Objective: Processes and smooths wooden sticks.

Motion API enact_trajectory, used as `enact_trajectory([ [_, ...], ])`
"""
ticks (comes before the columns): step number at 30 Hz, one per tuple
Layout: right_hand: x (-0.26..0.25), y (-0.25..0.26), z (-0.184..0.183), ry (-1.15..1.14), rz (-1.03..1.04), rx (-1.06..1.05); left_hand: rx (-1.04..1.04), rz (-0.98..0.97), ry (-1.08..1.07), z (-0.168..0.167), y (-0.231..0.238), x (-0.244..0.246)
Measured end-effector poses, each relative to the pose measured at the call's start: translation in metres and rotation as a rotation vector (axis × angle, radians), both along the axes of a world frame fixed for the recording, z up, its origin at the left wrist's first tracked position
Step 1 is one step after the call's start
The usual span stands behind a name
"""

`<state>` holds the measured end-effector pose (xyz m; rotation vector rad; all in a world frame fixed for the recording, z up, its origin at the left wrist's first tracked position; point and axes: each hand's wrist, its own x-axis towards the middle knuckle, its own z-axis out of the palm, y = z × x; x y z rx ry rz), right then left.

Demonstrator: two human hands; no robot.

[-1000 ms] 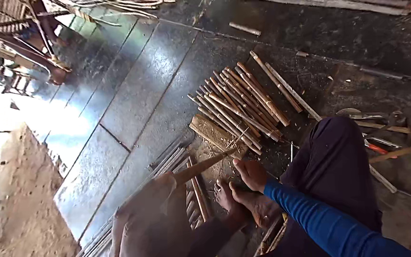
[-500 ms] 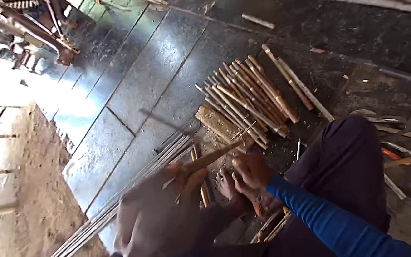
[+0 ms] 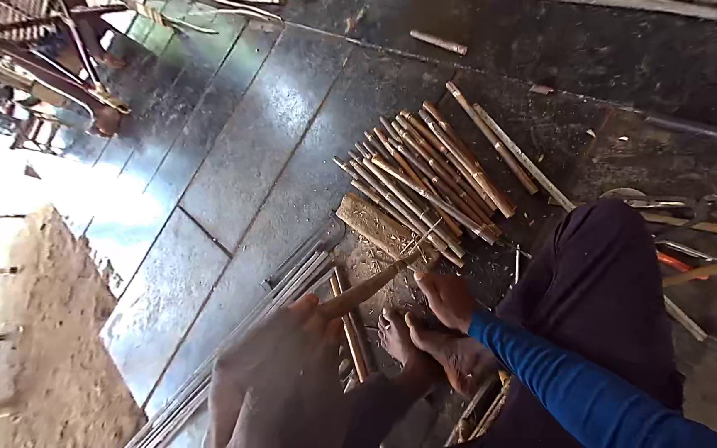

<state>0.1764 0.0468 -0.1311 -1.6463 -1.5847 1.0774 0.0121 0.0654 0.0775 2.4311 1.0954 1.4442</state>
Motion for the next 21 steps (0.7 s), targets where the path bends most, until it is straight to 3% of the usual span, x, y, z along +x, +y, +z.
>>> enact_trajectory([
  [2,0.002,0.004,0.012,-0.058,0.012,0.108,-0.004,0.019,0.012,-0.004,0.0,0.002],
  [6,0.002,0.004,0.003,-0.048,0.007,-0.088,0.002,0.007,0.015,-0.001,-0.002,-0.002],
  [8,0.004,0.006,0.015,-0.06,0.009,0.084,-0.016,0.007,0.013,-0.002,0.002,0.0],
  [12,-0.002,0.001,-0.003,0.032,-0.019,-0.035,0.012,0.025,0.017,-0.001,0.001,-0.001],
  [15,-0.003,0.001,0.009,-0.006,-0.004,0.129,0.009,0.066,0.008,-0.003,0.0,0.0],
  [18,-0.005,-0.001,-0.005,0.029,-0.027,-0.04,0.046,0.091,0.025,0.0,-0.001,-0.001],
  [21,-0.002,0.002,0.013,-0.018,0.0,0.11,0.045,0.125,0.028,-0.003,0.0,0.003],
])
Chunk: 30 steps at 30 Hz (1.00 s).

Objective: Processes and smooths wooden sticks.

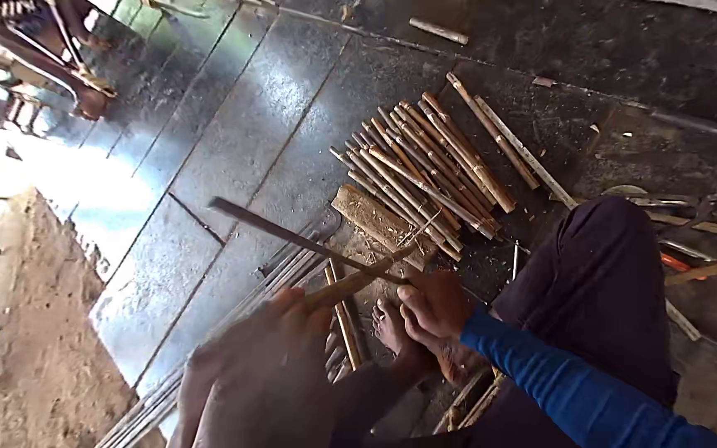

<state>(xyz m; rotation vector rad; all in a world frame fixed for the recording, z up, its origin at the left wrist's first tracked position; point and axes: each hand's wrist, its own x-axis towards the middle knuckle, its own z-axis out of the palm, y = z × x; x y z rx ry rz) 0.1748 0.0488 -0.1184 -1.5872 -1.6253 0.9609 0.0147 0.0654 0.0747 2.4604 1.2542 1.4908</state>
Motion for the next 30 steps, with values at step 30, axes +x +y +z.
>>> enact_trajectory([
  [30,0.001,0.006,-0.014,0.051,-0.03,-0.13,-0.121,-0.146,0.02,-0.003,0.001,0.0],
])
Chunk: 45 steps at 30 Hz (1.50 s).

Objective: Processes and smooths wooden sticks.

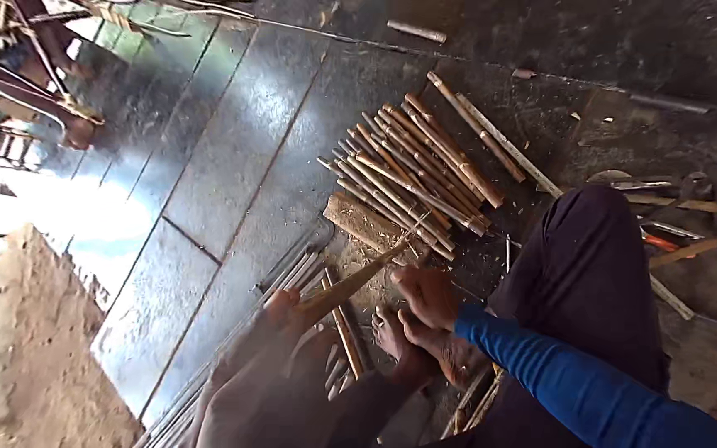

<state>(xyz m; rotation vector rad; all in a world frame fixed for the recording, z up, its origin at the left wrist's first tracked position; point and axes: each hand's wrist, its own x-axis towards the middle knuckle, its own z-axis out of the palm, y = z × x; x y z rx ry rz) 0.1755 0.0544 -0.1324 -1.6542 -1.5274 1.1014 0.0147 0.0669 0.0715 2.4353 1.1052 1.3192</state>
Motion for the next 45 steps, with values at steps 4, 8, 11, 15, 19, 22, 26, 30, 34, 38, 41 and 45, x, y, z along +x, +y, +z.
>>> enact_trajectory([
  [4,-0.006,-0.008,-0.01,0.003,0.016,-0.009,0.014,0.0,-0.026,0.0,-0.007,-0.001],
  [8,-0.004,-0.006,-0.002,-0.008,0.014,0.147,0.002,0.022,-0.006,-0.004,-0.006,-0.001],
  [11,-0.004,-0.003,-0.008,0.03,-0.043,0.062,0.004,-0.014,-0.011,0.0,-0.003,-0.001],
  [15,-0.007,-0.007,-0.008,0.057,-0.019,0.089,0.022,-0.058,-0.016,-0.001,-0.01,-0.002],
  [19,0.001,0.002,0.001,0.016,-0.007,0.225,0.047,-0.032,-0.007,-0.006,-0.004,0.0],
  [22,-0.004,-0.003,-0.011,0.045,-0.03,-0.02,0.034,-0.046,-0.022,-0.004,-0.01,-0.002],
  [26,0.0,0.001,0.001,0.03,-0.02,0.178,0.028,-0.041,-0.057,-0.009,-0.009,0.003],
  [30,0.002,0.003,0.0,0.038,-0.036,0.118,-0.002,-0.021,-0.041,-0.003,-0.005,0.005],
  [34,-0.003,-0.001,-0.007,0.036,-0.028,-0.001,-0.021,0.027,-0.06,0.001,-0.01,0.006],
  [38,0.002,0.006,0.0,0.01,0.006,0.161,-0.025,0.037,-0.071,-0.002,-0.007,0.01],
  [41,-0.002,0.003,-0.008,0.02,-0.027,0.095,-0.003,0.044,-0.047,-0.001,-0.006,0.009],
  [45,0.001,0.002,-0.003,0.021,0.006,0.026,0.002,0.072,-0.034,-0.003,-0.008,0.009],
])
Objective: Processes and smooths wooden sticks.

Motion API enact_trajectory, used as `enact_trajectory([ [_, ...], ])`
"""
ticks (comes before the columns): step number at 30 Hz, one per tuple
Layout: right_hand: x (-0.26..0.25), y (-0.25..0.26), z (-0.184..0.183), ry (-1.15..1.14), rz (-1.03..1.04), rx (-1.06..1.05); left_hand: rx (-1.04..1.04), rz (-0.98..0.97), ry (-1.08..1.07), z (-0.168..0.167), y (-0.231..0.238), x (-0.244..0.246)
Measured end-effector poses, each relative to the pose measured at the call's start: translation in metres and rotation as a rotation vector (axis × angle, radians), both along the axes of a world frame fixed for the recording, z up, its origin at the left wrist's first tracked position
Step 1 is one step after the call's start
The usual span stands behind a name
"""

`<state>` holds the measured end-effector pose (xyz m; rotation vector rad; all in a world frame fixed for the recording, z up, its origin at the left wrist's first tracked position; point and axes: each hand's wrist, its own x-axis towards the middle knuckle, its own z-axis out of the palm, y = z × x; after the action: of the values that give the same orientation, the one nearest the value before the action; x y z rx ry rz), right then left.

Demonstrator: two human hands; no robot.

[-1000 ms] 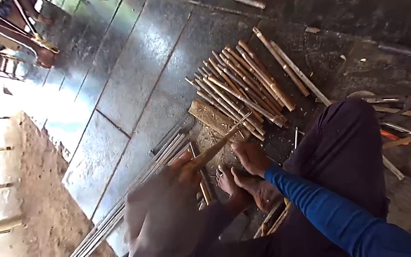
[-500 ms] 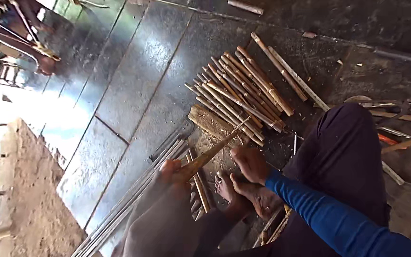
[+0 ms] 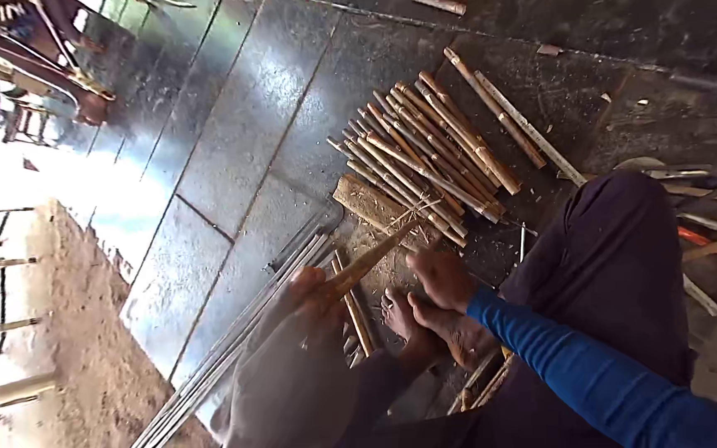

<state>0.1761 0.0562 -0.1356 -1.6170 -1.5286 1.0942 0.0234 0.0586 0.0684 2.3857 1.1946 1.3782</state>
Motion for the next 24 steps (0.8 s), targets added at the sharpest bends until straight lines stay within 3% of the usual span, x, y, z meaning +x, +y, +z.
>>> enact_trajectory([
  [2,-0.002,0.001,-0.004,0.021,-0.03,-0.132,-0.002,-0.019,0.015,0.002,0.0,-0.001],
  [5,-0.001,0.004,0.003,-0.007,-0.023,0.094,-0.034,-0.044,0.023,-0.001,0.001,-0.003],
  [8,-0.005,-0.001,-0.01,0.02,-0.062,-0.078,-0.02,-0.026,0.023,0.001,-0.002,-0.006],
  [11,-0.001,0.002,0.008,-0.038,-0.003,0.1,-0.02,-0.009,0.034,0.003,0.003,-0.008],
  [14,-0.008,-0.004,-0.005,-0.014,-0.037,-0.048,-0.024,-0.026,0.038,0.005,0.002,-0.017],
  [17,-0.003,0.001,0.017,-0.013,-0.014,0.118,-0.041,-0.064,0.01,0.002,0.006,-0.016],
  [20,-0.01,-0.003,0.006,0.011,-0.023,-0.043,-0.048,-0.088,0.035,0.001,-0.001,-0.019],
  [24,-0.003,0.004,0.015,-0.044,0.004,0.099,-0.074,-0.13,0.033,0.003,0.004,-0.016],
])
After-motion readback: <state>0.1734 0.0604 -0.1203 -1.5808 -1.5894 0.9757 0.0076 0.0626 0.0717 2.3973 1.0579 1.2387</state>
